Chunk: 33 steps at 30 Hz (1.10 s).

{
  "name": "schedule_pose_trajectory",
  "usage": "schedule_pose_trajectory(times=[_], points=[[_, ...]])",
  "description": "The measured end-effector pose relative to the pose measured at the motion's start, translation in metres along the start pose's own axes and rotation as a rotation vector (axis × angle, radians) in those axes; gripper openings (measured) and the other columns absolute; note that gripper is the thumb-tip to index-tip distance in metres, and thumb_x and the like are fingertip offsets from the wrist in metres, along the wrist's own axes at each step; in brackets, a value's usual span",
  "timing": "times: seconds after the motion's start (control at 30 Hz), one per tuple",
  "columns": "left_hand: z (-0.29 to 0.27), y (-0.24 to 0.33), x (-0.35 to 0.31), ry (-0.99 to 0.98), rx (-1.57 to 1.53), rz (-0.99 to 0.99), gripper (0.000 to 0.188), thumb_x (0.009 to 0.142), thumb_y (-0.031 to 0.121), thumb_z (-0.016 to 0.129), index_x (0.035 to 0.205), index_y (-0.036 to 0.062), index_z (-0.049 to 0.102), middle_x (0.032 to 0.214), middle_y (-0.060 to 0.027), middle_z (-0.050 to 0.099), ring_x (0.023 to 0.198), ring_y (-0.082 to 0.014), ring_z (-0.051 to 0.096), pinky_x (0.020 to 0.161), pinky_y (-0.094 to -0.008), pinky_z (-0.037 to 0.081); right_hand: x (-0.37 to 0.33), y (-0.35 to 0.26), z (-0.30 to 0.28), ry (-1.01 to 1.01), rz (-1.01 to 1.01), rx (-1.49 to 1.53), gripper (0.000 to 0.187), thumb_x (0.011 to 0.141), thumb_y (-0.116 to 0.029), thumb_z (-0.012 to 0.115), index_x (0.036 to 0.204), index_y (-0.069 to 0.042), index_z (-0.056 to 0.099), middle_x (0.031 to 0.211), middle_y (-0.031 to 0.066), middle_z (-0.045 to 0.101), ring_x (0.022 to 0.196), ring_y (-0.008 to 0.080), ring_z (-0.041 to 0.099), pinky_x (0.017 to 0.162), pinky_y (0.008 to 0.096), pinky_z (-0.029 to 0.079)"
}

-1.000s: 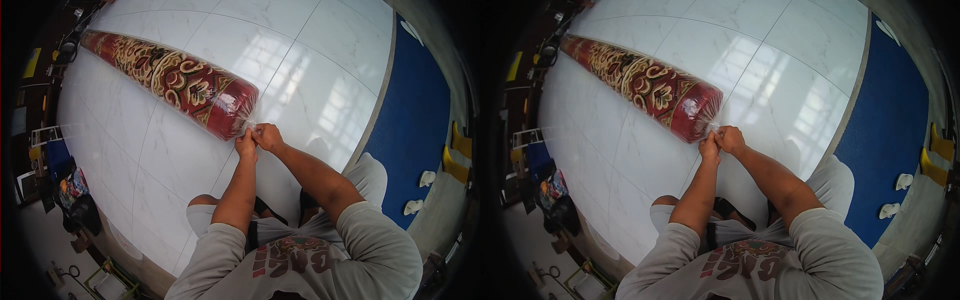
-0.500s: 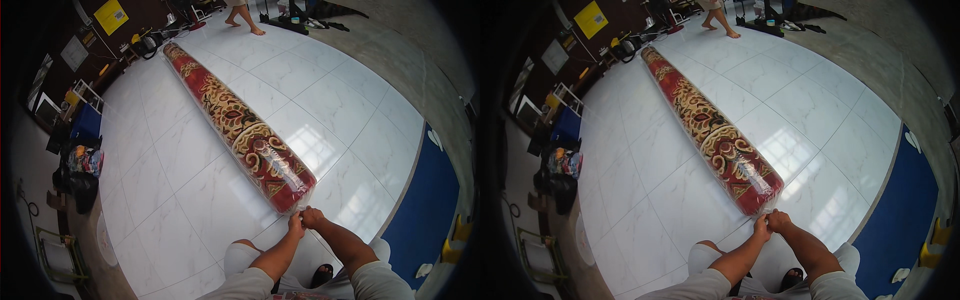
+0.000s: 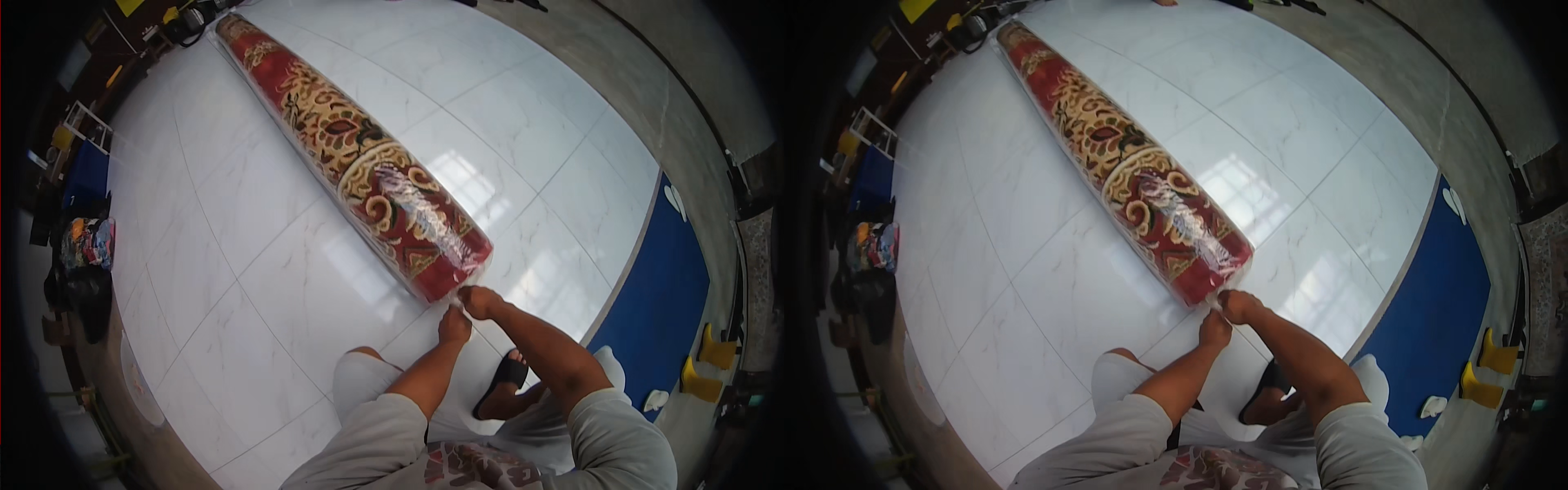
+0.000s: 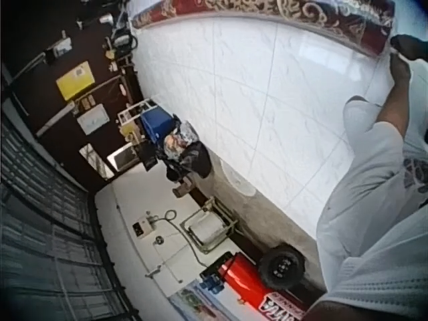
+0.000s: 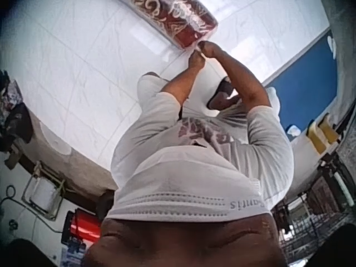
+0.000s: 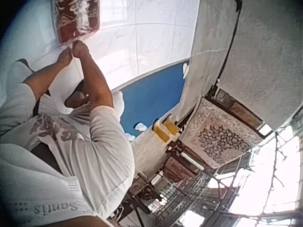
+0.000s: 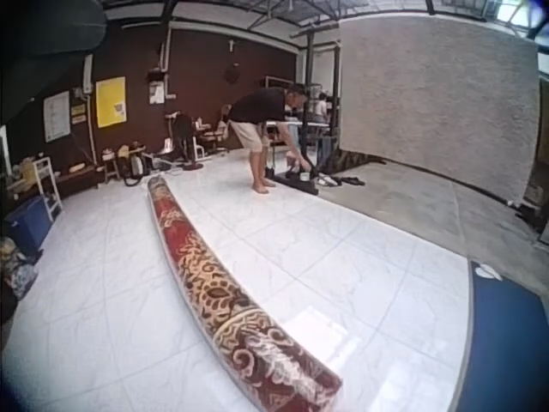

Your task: Wrap and tape a large rolled rug in protective plastic film.

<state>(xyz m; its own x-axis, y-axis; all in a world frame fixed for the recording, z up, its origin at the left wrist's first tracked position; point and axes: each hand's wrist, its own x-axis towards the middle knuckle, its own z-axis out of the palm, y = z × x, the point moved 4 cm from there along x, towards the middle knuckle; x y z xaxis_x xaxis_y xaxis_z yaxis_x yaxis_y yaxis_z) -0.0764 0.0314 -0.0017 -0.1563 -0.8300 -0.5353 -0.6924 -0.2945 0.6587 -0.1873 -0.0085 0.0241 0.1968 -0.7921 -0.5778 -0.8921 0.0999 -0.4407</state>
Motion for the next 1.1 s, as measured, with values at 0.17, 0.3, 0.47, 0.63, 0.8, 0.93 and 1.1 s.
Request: schedule_pose_trajectory(times=[0.17, 0.3, 0.47, 0.63, 0.8, 0.93, 1.1], points=[[-0.008, 0.012, 0.034, -0.187, 0.539, 0.058, 0.022, 0.092, 0.022, 0.054, 0.101, 0.0090, 0.069, 0.102, -0.0139, 0.071, 0.095, -0.0277, 0.070, 0.079, -0.0390, 0.057, -0.005, -0.022, -0.011, 0.400, 0.112, 1.047, 0.025, 0.094, -0.010, 0.038, 0.109, 0.007, 0.048, 0.093, 0.0221, 0.063, 0.085, 0.0303, 0.062, 0.078, 0.0406, 0.048], [0.009, 0.006, 0.052, -0.300, 0.696, 0.000, 0.030, 0.092, 0.029, 0.056, 0.113, 0.0094, 0.065, 0.115, -0.0124, 0.067, 0.107, -0.0261, 0.066, 0.089, -0.0380, 0.054, 0.009, -0.005, 0.005, 0.652, 0.077, 1.238, 0.025, 0.090, -0.010, 0.041, 0.105, 0.007, 0.051, 0.088, 0.0176, 0.061, 0.081, 0.0256, 0.059, 0.077, 0.0395, 0.047], [0.021, -0.019, 0.066, -0.077, 0.472, 0.226, 0.044, 0.096, 0.033, 0.048, 0.131, 0.0061, 0.048, 0.139, -0.0140, 0.049, 0.134, -0.0236, 0.043, 0.103, -0.0395, 0.042, -0.014, -0.020, 0.004, 0.515, 0.159, 1.129, 0.019, 0.089, -0.010, 0.043, 0.099, 0.002, 0.052, 0.083, 0.0186, 0.060, 0.078, 0.0280, 0.059, 0.074, 0.0399, 0.047], [0.030, -0.062, 0.095, -0.153, 0.285, -0.148, 0.043, 0.093, 0.029, 0.048, 0.130, 0.0063, 0.053, 0.132, -0.0163, 0.056, 0.123, -0.0282, 0.054, 0.100, -0.0416, 0.044, -0.037, -0.016, -0.010, 0.390, 0.068, 1.095, 0.015, 0.090, -0.011, 0.044, 0.100, -0.004, 0.054, 0.073, 0.0183, 0.060, 0.067, 0.0308, 0.061, 0.067, 0.0397, 0.047], [-0.003, 0.038, 0.024, -0.842, 0.975, 0.008, 0.036, 0.086, 0.015, 0.050, 0.115, -0.0007, 0.066, 0.128, -0.0220, 0.059, 0.121, -0.0331, 0.057, 0.100, -0.0379, 0.045, -0.051, 0.032, -0.006, 0.376, -0.035, 0.677, 0.025, 0.088, -0.011, 0.048, 0.110, -0.014, 0.058, 0.081, 0.0151, 0.062, 0.077, 0.0327, 0.062, 0.071, 0.0436, 0.048], [-0.043, 0.084, 0.011, -0.633, 0.861, 0.158, 0.032, 0.087, 0.012, 0.050, 0.103, -0.0126, 0.064, 0.108, -0.0278, 0.066, 0.103, -0.0317, 0.067, 0.090, -0.0390, 0.052, -0.072, 0.024, 0.004, 0.580, -0.297, 0.522, 0.027, 0.083, -0.009, 0.056, 0.110, -0.011, 0.060, 0.099, 0.0117, 0.059, 0.090, 0.0315, 0.061, 0.078, 0.0424, 0.049], [-0.048, 0.129, 0.021, -1.013, 1.029, 0.083, 0.028, 0.089, 0.009, 0.057, 0.108, -0.0117, 0.061, 0.094, -0.0201, 0.069, 0.062, -0.0243, 0.070, 0.052, -0.0301, 0.058, -0.055, 0.008, 0.035, 0.831, -0.147, 0.756, 0.023, 0.085, -0.010, 0.062, 0.108, -0.008, 0.061, 0.090, 0.0113, 0.060, 0.082, 0.0282, 0.061, 0.074, 0.0380, 0.050]])
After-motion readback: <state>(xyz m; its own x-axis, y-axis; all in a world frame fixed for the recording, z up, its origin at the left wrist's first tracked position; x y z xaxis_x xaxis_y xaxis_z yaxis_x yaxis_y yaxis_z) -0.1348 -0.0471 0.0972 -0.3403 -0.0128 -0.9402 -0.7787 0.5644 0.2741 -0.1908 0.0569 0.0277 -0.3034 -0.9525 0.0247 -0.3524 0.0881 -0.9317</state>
